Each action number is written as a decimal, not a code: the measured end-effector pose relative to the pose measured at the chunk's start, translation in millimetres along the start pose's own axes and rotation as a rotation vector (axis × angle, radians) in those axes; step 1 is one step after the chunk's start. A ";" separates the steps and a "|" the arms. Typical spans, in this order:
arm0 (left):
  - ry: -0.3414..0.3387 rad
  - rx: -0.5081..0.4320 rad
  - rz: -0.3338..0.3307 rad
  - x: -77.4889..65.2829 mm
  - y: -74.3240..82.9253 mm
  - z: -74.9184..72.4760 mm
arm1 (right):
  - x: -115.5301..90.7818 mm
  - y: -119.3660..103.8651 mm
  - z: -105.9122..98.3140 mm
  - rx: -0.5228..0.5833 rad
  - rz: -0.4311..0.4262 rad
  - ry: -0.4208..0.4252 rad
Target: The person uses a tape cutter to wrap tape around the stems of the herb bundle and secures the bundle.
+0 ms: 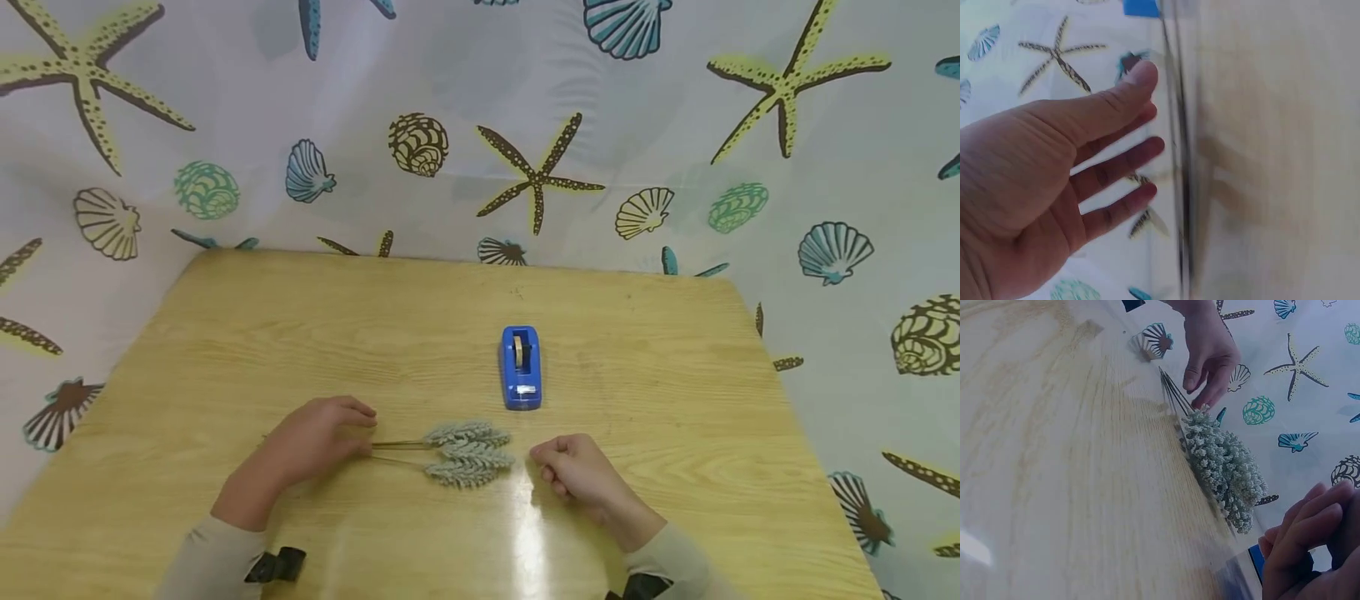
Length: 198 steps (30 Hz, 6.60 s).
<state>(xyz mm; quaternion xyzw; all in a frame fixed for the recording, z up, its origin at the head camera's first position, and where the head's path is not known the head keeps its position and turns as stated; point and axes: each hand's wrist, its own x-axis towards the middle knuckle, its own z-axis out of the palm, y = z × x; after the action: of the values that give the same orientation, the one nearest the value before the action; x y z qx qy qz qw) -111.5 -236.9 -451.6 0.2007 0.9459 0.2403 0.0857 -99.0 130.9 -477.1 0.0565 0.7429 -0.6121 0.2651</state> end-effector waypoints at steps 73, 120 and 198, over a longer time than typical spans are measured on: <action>0.047 -0.020 0.365 48.9 70.1 59.5 | -5.1 -26.0 -9.3 0.212 0.011 -0.197; 0.003 -0.115 0.347 91.5 112.5 86.9 | -5.2 1.7 17.1 0.123 -0.099 0.169; 0.094 -0.380 0.158 95.6 116.1 92.3 | 1.5 -19.1 -4.7 -1.083 -0.688 0.357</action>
<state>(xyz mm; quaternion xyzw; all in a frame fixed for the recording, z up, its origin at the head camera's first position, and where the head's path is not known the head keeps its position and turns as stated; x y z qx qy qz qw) -134.9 -64.6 -481.5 0.2430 0.8677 0.4297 0.0584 -109.6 130.3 -460.5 -0.2244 0.9537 -0.1832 -0.0814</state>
